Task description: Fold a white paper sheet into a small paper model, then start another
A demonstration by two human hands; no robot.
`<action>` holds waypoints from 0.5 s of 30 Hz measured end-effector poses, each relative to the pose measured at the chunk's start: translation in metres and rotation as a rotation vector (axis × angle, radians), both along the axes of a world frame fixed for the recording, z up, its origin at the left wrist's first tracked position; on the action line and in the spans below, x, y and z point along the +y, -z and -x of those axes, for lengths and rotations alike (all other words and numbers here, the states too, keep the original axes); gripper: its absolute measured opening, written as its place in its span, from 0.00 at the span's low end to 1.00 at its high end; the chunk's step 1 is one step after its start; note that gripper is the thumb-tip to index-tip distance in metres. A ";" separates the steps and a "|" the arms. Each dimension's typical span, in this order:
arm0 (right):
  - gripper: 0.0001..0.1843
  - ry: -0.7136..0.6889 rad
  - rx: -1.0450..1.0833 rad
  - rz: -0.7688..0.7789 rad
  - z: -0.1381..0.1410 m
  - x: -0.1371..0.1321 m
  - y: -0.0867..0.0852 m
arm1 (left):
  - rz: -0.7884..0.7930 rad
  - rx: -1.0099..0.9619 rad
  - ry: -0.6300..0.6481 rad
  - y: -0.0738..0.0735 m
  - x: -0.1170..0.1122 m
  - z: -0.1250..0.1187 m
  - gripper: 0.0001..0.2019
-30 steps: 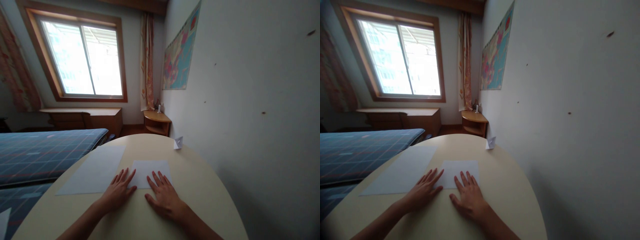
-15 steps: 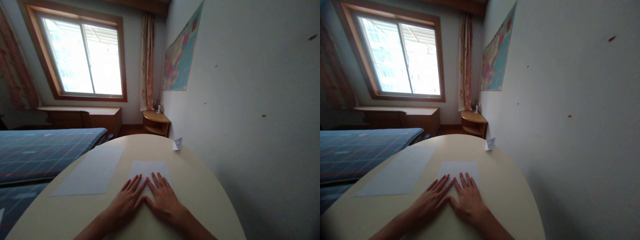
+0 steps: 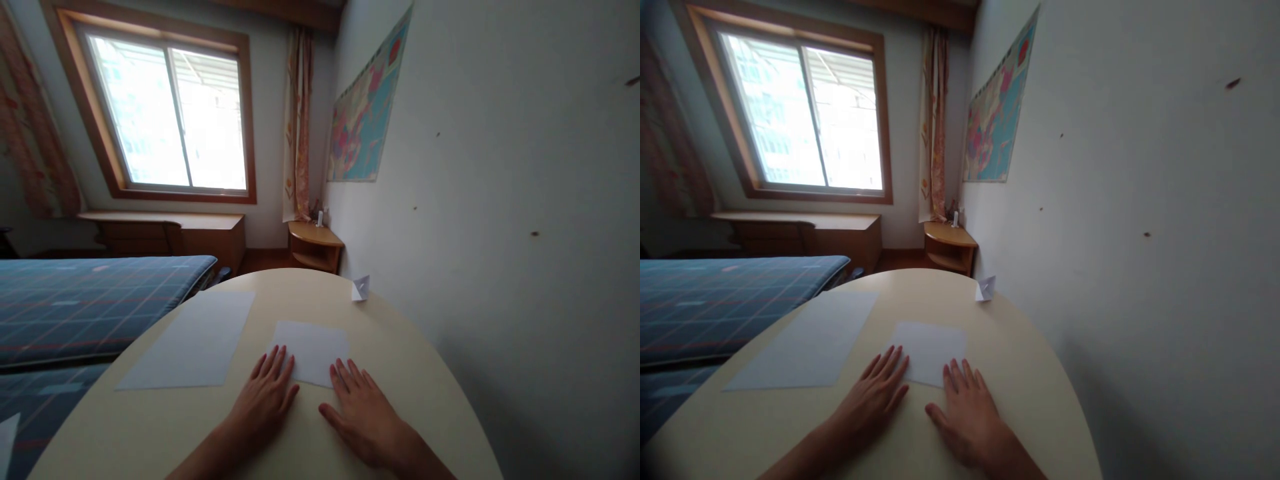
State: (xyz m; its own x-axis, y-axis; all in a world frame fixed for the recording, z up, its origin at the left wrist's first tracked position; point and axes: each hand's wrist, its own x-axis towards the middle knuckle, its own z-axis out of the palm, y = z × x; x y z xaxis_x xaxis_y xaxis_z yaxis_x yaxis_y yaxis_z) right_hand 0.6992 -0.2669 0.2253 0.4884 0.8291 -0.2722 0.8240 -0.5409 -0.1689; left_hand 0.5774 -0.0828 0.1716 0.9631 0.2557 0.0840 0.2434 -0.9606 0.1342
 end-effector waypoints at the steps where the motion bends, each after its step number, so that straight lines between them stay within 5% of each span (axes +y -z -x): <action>1: 0.41 -0.017 -0.015 -0.006 0.007 0.001 -0.003 | -0.010 -0.005 -0.032 -0.001 -0.001 0.000 0.30; 7: 0.21 -0.206 -0.079 -0.157 0.020 0.025 -0.017 | 0.011 -0.041 -0.124 -0.001 -0.001 -0.001 0.28; 10: 0.32 -0.341 0.004 -0.312 -0.003 0.037 -0.009 | 0.028 -0.035 -0.098 -0.002 0.005 0.000 0.28; 12: 0.41 -0.338 0.067 -0.270 -0.018 0.041 0.003 | 0.045 -0.020 -0.086 -0.002 0.011 0.000 0.29; 15: 0.40 -0.332 0.132 -0.228 -0.032 0.042 0.020 | 0.053 -0.004 -0.108 -0.004 0.022 0.001 0.31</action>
State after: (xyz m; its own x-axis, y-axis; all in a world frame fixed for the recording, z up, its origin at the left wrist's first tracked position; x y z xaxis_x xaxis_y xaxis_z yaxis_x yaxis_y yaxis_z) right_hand 0.7310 -0.2250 0.2050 0.1582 0.9817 -0.1055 0.9106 -0.1864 -0.3690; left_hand 0.5761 -0.0611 0.1751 0.9295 0.3619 0.0715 0.3442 -0.9205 0.1851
